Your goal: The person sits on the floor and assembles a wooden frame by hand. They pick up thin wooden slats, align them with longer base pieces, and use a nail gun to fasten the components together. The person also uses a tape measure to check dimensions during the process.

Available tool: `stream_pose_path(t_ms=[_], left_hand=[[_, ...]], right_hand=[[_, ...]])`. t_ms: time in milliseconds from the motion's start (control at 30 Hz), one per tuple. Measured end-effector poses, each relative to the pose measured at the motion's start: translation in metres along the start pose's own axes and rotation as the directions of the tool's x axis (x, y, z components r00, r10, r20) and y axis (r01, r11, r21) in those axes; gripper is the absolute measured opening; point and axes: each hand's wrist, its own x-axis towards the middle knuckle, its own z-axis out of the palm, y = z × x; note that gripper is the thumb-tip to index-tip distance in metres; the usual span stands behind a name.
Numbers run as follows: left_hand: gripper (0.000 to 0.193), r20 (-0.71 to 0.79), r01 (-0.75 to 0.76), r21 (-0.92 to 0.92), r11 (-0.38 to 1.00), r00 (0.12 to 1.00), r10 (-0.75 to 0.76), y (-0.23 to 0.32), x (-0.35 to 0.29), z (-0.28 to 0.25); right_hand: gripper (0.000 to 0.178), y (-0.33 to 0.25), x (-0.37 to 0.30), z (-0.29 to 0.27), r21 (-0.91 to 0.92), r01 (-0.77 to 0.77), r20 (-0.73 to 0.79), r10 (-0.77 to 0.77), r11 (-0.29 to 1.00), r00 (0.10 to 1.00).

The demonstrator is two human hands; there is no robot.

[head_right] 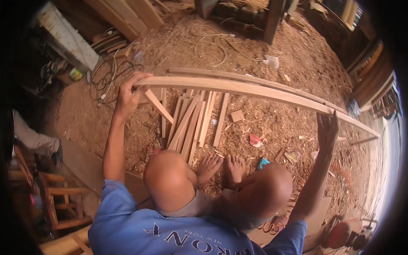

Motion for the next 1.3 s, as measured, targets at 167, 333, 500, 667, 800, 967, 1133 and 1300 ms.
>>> stream_pose_path(t_ms=[167,333,500,667,800,967,1133,1300], left_hand=[[0.040,-0.058,0.081,0.087,0.993,0.995,-0.077,-0.057,-0.023,-0.048],[0.038,-0.047,0.224,0.032,0.974,0.974,-0.223,-0.094,-0.051,-0.067],[0.034,-0.035,0.346,0.094,0.934,0.938,-0.344,-0.106,-0.075,-0.078],[0.038,-0.093,0.388,-0.014,0.922,0.917,-0.387,-0.100,-0.081,-0.061],[0.038,-0.190,0.308,-0.096,0.947,0.928,-0.321,-0.092,-0.073,-0.048],[0.041,-0.143,0.284,-0.040,0.958,0.947,-0.286,-0.084,-0.073,-0.034],[0.042,-0.132,0.340,-0.096,0.936,0.927,-0.350,-0.083,-0.077,-0.026],[0.039,-0.129,0.301,-0.111,0.947,0.941,-0.314,-0.092,-0.084,-0.026]], right_hand=[[0.057,0.064,-0.013,0.027,-0.027,-0.097,-0.089,0.094,0.995,0.992],[0.042,0.092,-0.029,0.056,0.029,-0.145,0.053,0.143,0.989,0.988],[0.068,0.099,-0.042,0.079,-0.092,-0.214,0.101,0.223,0.972,0.970],[0.066,0.104,-0.038,0.084,-0.157,-0.232,0.150,0.256,0.960,0.955],[0.065,0.096,-0.025,0.079,-0.087,-0.182,0.067,0.188,0.979,0.980],[0.060,0.087,-0.022,0.070,-0.088,-0.151,0.001,0.152,0.985,0.988],[0.041,0.092,-0.030,0.066,-0.052,-0.226,0.077,0.230,0.973,0.970],[0.064,0.098,-0.048,0.064,-0.054,-0.255,0.145,0.260,0.965,0.955]])
